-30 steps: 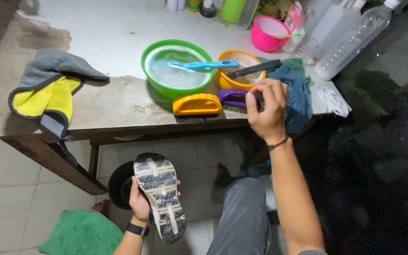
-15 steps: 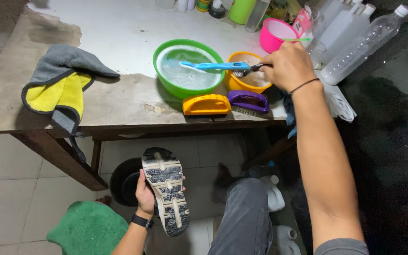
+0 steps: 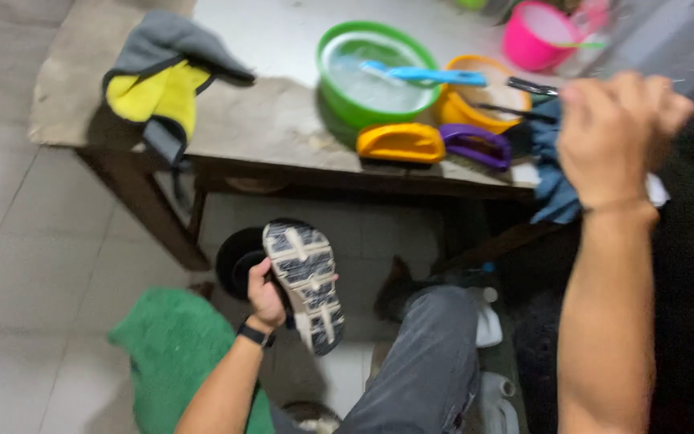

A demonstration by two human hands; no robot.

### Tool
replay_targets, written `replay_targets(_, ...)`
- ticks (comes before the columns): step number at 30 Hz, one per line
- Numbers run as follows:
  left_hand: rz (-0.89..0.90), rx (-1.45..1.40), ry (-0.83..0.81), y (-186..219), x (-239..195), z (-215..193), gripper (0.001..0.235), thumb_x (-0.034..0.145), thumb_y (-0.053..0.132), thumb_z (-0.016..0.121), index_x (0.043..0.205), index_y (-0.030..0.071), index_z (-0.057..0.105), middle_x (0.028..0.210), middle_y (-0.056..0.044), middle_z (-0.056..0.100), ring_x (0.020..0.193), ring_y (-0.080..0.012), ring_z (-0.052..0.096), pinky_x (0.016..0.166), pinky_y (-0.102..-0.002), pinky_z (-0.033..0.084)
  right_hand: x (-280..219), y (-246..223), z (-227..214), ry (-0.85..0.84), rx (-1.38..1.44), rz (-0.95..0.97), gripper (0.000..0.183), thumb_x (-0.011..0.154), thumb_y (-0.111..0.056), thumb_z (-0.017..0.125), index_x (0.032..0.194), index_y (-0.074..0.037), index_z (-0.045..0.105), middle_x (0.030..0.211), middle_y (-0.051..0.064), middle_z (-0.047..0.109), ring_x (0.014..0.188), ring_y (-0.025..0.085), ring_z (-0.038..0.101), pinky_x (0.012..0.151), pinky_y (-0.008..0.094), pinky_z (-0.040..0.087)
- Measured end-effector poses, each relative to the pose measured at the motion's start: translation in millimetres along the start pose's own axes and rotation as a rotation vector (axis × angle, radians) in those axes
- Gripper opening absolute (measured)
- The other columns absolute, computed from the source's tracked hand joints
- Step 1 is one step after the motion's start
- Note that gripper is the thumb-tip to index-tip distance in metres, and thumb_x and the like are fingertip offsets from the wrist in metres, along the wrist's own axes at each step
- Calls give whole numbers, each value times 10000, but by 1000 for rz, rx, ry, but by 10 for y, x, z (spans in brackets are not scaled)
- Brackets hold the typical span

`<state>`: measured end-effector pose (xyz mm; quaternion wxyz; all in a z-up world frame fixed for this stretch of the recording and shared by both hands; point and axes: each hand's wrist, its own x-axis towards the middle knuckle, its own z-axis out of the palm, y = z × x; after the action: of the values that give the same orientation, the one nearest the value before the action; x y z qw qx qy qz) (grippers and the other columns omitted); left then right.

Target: The person scrubs the sole of a sneaker with a purple brush, then uses a smaller brush to clean the grooves. They rinse the shoe with water from a bottle and wipe it with a blue cloth.

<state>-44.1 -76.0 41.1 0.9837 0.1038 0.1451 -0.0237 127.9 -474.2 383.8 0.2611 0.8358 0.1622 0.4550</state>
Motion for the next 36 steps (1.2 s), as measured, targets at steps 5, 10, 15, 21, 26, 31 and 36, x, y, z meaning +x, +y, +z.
replay_targets(5, 224, 40, 61, -2, -118, 52, 479, 942, 336, 487, 1205, -15, 678, 1169, -217, 705, 1059, -317, 680, 973, -438, 527, -427, -1443, -937, -167, 758, 19, 191, 1138, -115, 583, 985, -148, 692, 997, 122, 640, 954, 381, 574, 888, 469, 371)
replay_targets(10, 185, 65, -43, -20, -198, 189, 516, 1002, 409, 477, 1303, 21, 634, 1242, -214, 686, 1124, -307, 674, 945, -490, 556, -1187, -3042, -548, -317, 1207, 182, 143, 1003, -182, 556, 907, -207, 659, 801, -12, 606, 823, 223, 605, 825, 364, 415)
replay_targets(15, 208, 106, 25, -179, 355, -1058, 487, 912, 357, 507, 1206, 7, 677, 1049, -249, 725, 900, -345, 712, 897, -507, 578, -1186, -3817, -295, -226, 1340, 688, 292, 795, -249, 850, 641, -149, 624, 555, 79, 604, 589, 324, 657, 598, 335, 480)
replay_targets(21, 294, 250, 39, -303, 299, -1215, 619, 907, 473, 415, 1300, 40, 621, 1109, -208, 717, 930, -304, 701, 918, -468, 579, -1204, -4044, 163, -34, 1080, 512, 291, 684, -161, 819, 602, -253, 556, 542, -34, 497, 559, 211, 562, 658, 317, 432)
replay_targets(26, 365, 494, 34, -100, 281, -756, 534, 944, 437, 426, 1191, 26, 661, 1060, -188, 729, 862, -223, 646, 879, -393, 580, -1138, -4148, -246, -113, 1344, 656, 224, 730, -124, 768, 598, -193, 601, 538, 23, 583, 555, 276, 622, 634, 314, 456)
replay_targets(31, 285, 542, 28, -126, 74, -694, 507, 980, 439, 371, 1138, 65, 675, 1052, -128, 728, 857, -187, 623, 908, -366, 568, -1054, -3918, -100, -49, 1146, 531, 263, 702, -127, 806, 605, -236, 587, 521, -39, 548, 498, 177, 554, 593, 246, 426)
replay_targets(36, 359, 603, 1, -112, 133, -432, 527, 946, 429, 412, 1142, 4, 654, 1030, -202, 725, 831, -213, 657, 841, -378, 593, -1128, -4080, -384, -45, 1370, 593, 283, 821, -143, 763, 642, -226, 560, 570, -44, 558, 543, 219, 578, 674, 310, 447)
